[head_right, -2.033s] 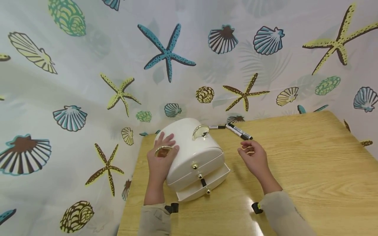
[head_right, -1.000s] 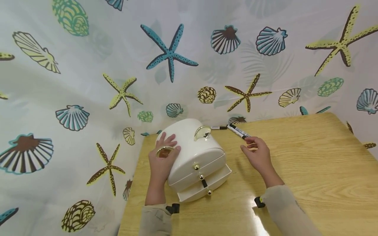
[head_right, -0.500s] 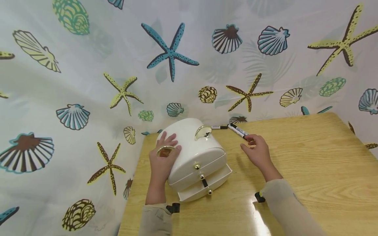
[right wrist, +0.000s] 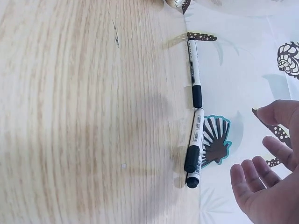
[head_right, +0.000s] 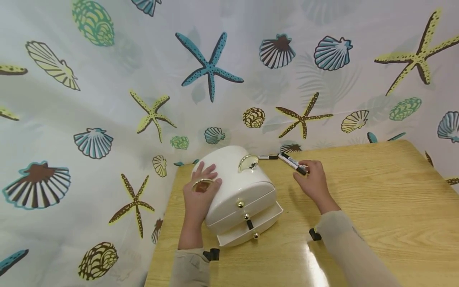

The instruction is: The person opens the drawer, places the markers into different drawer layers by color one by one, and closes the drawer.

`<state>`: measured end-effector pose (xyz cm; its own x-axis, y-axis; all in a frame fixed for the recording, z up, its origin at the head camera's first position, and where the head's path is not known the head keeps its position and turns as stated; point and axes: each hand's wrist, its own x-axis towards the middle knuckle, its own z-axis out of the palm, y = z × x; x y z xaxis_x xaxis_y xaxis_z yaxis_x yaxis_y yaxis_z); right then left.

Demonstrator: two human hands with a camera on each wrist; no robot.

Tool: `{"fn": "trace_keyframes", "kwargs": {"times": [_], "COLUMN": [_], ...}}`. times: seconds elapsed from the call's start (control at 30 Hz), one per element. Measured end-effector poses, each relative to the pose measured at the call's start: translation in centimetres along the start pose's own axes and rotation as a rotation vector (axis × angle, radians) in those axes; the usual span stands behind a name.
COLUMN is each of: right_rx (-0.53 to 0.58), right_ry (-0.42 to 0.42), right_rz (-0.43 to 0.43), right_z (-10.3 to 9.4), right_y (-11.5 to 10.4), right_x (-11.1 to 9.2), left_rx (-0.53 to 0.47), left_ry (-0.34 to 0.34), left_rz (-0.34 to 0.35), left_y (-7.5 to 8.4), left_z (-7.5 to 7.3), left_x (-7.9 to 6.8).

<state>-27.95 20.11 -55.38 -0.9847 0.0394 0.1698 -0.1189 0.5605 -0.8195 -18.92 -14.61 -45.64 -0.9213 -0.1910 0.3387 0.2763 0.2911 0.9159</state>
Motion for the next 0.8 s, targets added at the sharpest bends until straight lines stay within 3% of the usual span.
{"fn": "trace_keyframes", "kwargs": {"times": [0.23, 0.8], "right_rx": [0.025, -0.067], "right_ry": [-0.059, -0.089], "right_rz": [0.032, -0.015], "right_z": [0.4, 1.1], "right_y": [0.5, 0.9], "right_x": [0.4, 1.7], "left_rx": [-0.013, -0.01], "left_ry": [0.002, -0.004], "left_rz": [0.056, 0.051], "left_y": [-0.3, -0.4], "left_z": [0.0, 0.0], "left_x": [0.2, 0.0]}}
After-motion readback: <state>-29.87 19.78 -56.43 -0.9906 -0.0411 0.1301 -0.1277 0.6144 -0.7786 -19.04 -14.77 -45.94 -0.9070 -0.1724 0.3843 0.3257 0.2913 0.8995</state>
